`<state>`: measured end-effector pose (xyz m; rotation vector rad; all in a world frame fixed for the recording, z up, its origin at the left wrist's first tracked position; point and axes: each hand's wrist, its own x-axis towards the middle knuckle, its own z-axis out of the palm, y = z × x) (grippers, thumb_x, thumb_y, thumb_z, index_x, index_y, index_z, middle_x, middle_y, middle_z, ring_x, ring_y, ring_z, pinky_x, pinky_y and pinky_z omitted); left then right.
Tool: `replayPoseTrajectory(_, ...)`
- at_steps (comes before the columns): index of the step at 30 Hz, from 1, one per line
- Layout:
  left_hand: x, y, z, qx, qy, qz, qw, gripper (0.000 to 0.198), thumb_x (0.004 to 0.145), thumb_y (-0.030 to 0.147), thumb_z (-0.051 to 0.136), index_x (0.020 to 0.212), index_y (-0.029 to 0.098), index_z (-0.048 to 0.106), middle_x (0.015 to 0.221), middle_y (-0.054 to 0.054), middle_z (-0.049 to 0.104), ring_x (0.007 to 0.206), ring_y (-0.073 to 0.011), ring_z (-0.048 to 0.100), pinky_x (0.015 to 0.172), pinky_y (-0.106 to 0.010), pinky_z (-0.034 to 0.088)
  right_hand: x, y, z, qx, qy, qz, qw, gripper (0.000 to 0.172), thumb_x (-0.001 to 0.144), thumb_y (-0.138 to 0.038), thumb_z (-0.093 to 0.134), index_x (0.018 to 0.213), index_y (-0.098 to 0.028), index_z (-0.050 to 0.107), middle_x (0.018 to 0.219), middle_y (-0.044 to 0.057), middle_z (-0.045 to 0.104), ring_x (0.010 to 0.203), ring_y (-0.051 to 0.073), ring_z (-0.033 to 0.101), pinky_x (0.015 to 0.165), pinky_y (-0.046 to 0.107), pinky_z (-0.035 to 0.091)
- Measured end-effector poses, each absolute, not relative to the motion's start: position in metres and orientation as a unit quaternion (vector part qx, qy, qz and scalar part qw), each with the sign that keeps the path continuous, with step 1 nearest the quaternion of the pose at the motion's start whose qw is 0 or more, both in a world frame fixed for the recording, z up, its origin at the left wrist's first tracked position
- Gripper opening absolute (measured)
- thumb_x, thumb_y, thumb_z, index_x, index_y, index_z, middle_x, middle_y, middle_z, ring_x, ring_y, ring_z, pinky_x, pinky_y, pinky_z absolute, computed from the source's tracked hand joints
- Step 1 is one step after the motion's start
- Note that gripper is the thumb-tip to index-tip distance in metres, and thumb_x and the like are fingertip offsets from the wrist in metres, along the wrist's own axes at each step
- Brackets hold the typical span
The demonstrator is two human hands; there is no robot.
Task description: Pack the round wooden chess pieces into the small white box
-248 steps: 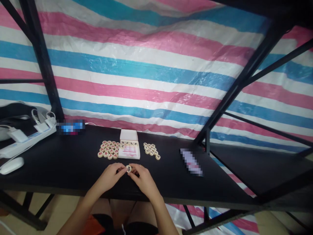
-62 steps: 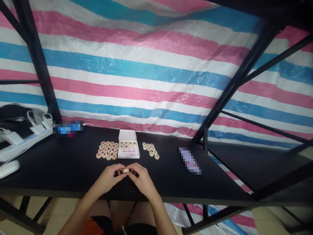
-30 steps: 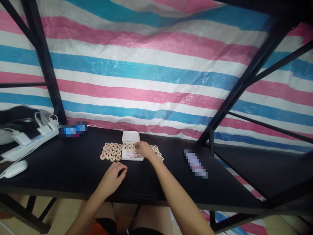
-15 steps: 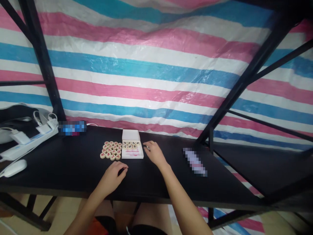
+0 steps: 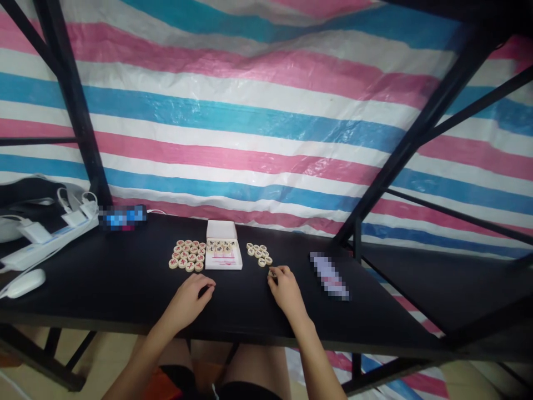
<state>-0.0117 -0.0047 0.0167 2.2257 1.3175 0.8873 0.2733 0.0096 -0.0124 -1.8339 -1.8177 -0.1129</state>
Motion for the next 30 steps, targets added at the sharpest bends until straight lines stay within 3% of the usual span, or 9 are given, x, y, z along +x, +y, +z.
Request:
replayPoseTrajectory(6, -0.011, -0.005, 0.016, 0.802, 0.464, 0.319, 0.200, 0.018, 0.085, 0.024, 0.049, 0.090, 0.023, 0.067, 0.090, -0.003, 0.067, 0.089, -0.0202, 0.059, 0.082, -0.032, 0.046, 0.247, -0.008, -0.007, -0.638, -0.697, 0.056, 0.322, 0.024, 0.083, -0.015, 0.048, 0.101, -0.016, 0.064, 0.094, 0.011, 0.064, 0.088, 0.024, 0.059, 0.083, 0.036, 0.046)
replayPoseTrajectory(12, -0.011, -0.006, 0.019, 0.802, 0.453, 0.310, 0.235, 0.022, 0.088, 0.030, 0.047, 0.090, 0.022, 0.067, 0.088, -0.004, 0.067, 0.086, -0.0198, 0.059, 0.081, -0.031, 0.045, 0.179, -0.016, 0.007, -0.469, -0.746, 0.246, 0.403, 0.038, 0.080, -0.017, 0.057, 0.118, -0.022, 0.055, 0.096, 0.003, 0.062, 0.080, 0.015, 0.060, 0.073, 0.027, 0.049)
replayPoseTrajectory(21, -0.011, -0.002, 0.016, 0.783, 0.457, 0.308, 0.289, 0.017, 0.082, 0.030, 0.054, 0.090, 0.021, 0.067, 0.085, -0.003, 0.068, 0.080, -0.0186, 0.062, 0.076, -0.027, 0.046, 0.166, -0.019, 0.005, -0.430, -0.729, 0.285, 0.449, 0.028, 0.078, -0.020, 0.063, 0.106, -0.022, 0.062, 0.095, 0.003, 0.059, 0.077, 0.014, 0.059, 0.070, 0.026, 0.051)
replayPoseTrajectory(26, -0.011, -0.003, 0.019, 0.763, 0.448, 0.326, 0.332, 0.017, 0.083, 0.030, 0.054, 0.087, 0.019, 0.067, 0.084, -0.002, 0.069, 0.079, -0.0181, 0.063, 0.074, -0.026, 0.046, 0.166, -0.017, 0.005, -0.436, -0.699, 0.342, 0.453, 0.033, 0.075, -0.022, 0.066, 0.107, -0.021, 0.062, 0.101, 0.005, 0.060, 0.079, 0.015, 0.062, 0.068, 0.027, 0.053)
replayPoseTrajectory(30, -0.011, -0.004, 0.023, 0.748, 0.431, 0.348, 0.366, 0.018, 0.083, 0.033, 0.055, 0.085, 0.018, 0.065, 0.080, -0.001, 0.068, 0.076, -0.0173, 0.062, 0.071, -0.025, 0.045, 0.166, -0.019, 0.009, -0.463, -0.709, 0.297, 0.441, 0.024, 0.079, -0.026, 0.063, 0.103, -0.021, 0.064, 0.100, 0.005, 0.062, 0.084, 0.016, 0.061, 0.070, 0.027, 0.051)
